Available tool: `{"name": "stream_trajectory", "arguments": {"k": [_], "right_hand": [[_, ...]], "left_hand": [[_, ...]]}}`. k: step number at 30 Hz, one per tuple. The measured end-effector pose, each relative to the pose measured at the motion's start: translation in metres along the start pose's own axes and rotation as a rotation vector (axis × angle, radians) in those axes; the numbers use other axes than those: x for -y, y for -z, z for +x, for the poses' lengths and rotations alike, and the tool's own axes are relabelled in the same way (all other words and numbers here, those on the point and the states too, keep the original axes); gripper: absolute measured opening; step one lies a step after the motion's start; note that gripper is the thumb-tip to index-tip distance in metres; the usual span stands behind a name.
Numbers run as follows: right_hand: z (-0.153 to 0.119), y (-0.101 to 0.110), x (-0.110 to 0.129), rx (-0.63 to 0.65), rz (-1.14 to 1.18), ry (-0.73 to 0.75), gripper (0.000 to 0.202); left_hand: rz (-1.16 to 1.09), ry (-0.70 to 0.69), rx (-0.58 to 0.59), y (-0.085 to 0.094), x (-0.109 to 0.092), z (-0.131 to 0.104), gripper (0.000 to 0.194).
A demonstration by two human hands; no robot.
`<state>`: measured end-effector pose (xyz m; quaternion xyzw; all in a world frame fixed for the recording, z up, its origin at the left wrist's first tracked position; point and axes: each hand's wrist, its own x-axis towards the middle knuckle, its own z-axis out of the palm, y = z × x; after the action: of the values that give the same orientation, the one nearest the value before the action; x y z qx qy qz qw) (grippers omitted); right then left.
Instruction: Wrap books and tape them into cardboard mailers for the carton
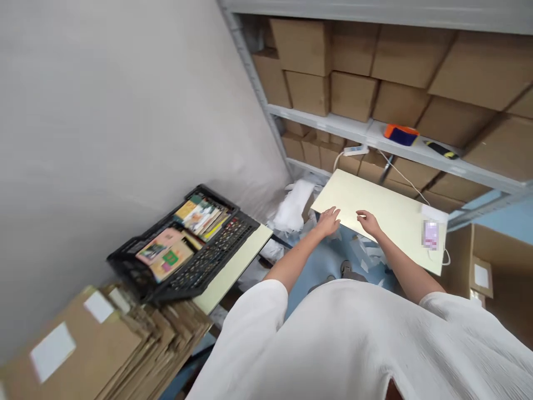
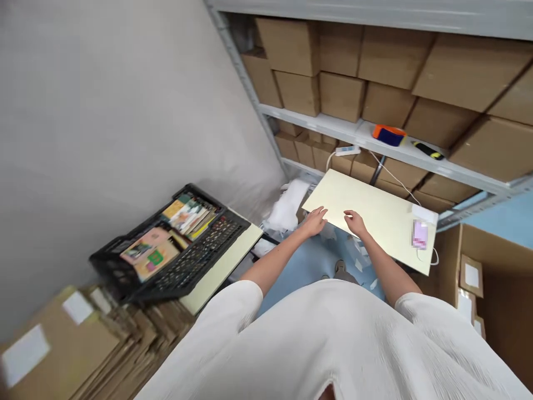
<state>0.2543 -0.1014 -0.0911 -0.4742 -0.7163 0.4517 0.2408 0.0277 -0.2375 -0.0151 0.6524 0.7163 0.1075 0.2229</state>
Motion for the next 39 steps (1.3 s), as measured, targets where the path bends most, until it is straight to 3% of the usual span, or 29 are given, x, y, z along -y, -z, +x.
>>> {"name": "stream_trajectory", "arguments": {"k": [8,13,20,24,31,35,39], "right_hand": [[0.081,-0.11,0.092,0.364,-0.023,0.218,0.032],[0.098,-0.187,0.15,0.583,-0.03,0.345,0.034],[0.065,-0.299,0.217,0.836,-0.046,0.488,0.035],[0.037,-0.357,0.258,0.926,-0.031,0.607,0.035],[-0.013,-0.459,0.333,0.918,-0.059,0.814,0.037],[-0.035,-0.512,0.373,0.933,-0.153,0.928,0.038],[-0.054,-0.556,0.399,0.93,-0.315,1.056,0.039]], "left_hand": [[-0.049,0.391,-0.225,0.039,0.08,-0.064,0.059],[-0.08,0.628,-0.339,0.053,0.117,-0.12,0.059],[-0.097,0.877,-0.505,0.066,0.16,-0.224,0.059],[-0.08,0.949,-0.586,0.077,0.195,-0.277,0.057],[-0.042,0.896,-0.728,0.107,0.283,-0.357,0.057],[-0.032,0.953,-0.726,0.121,0.328,-0.399,0.055],[-0.008,0.992,-0.706,0.129,0.36,-0.432,0.055]]}}
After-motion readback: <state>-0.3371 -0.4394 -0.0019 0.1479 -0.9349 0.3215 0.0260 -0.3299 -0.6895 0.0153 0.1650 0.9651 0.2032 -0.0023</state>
